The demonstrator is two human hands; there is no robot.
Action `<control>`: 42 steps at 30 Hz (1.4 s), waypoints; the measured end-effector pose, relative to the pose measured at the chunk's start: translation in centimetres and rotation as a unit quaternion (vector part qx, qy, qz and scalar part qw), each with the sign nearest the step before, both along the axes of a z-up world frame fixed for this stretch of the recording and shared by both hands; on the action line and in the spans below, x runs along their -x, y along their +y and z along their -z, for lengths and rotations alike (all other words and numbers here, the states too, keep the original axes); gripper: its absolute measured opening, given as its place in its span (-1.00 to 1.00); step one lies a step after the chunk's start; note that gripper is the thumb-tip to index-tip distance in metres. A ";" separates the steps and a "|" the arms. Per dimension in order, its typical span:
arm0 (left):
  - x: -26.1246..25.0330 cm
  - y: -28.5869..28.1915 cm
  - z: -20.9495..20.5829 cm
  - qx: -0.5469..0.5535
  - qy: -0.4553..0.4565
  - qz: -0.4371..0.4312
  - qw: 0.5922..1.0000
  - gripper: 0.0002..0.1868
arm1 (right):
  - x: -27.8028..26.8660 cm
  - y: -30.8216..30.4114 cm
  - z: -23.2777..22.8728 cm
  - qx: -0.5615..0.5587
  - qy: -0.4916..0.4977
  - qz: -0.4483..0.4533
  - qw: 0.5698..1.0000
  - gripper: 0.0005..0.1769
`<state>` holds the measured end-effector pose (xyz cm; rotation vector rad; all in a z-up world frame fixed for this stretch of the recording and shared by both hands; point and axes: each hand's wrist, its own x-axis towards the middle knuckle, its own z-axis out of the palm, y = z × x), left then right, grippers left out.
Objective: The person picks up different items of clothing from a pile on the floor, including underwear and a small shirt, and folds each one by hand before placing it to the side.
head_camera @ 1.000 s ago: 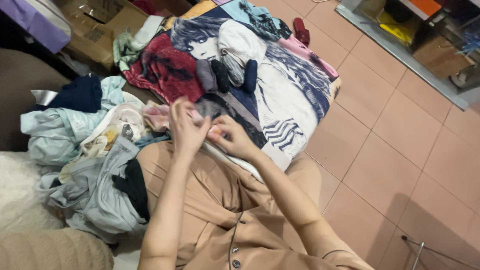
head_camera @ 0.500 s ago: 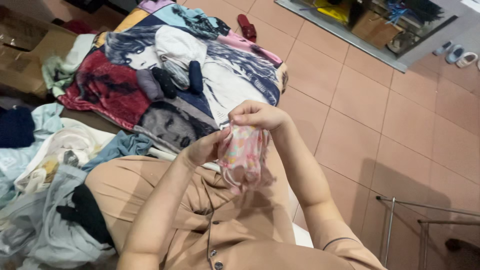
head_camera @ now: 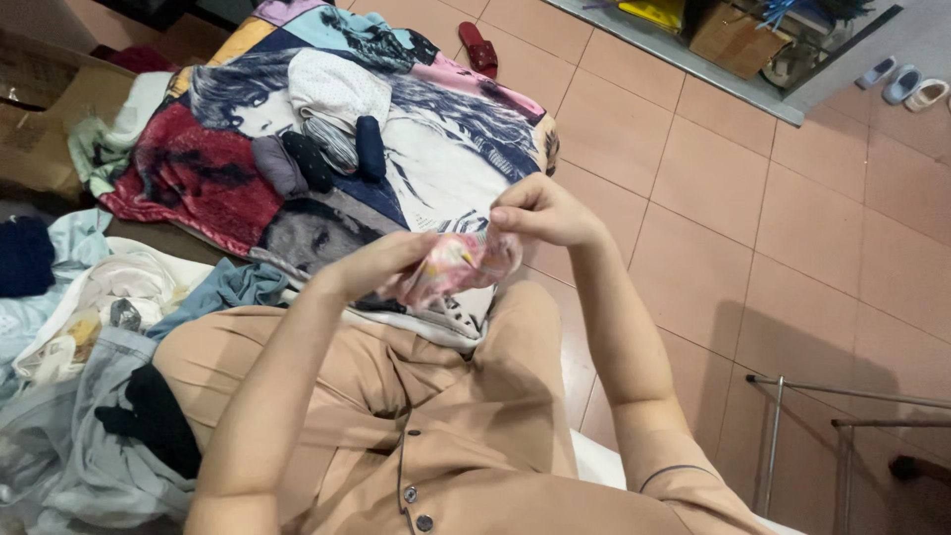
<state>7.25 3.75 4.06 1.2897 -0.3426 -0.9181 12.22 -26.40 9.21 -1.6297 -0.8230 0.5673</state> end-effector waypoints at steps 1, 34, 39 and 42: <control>0.0 -0.9 0.5 0.030 -0.073 -0.010 0.997 -0.54 | 0.2 0.4 -0.2 -0.013 0.009 -0.002 1.000 -0.56; 4.5 10.6 -6.8 -0.392 -0.739 -0.285 0.469 -0.68 | 1.2 -2.3 -2.4 0.183 -0.346 0.238 0.889 -0.73; 4.4 10.7 -3.8 -0.404 -0.664 -0.233 0.585 -0.78 | 0.6 -2.1 -0.8 0.165 -0.431 0.315 0.829 -0.82; 4.7 10.7 -2.2 -0.368 -0.624 -0.252 0.642 -0.86 | 0.6 -2.1 -0.3 0.170 -0.452 0.333 0.810 -0.81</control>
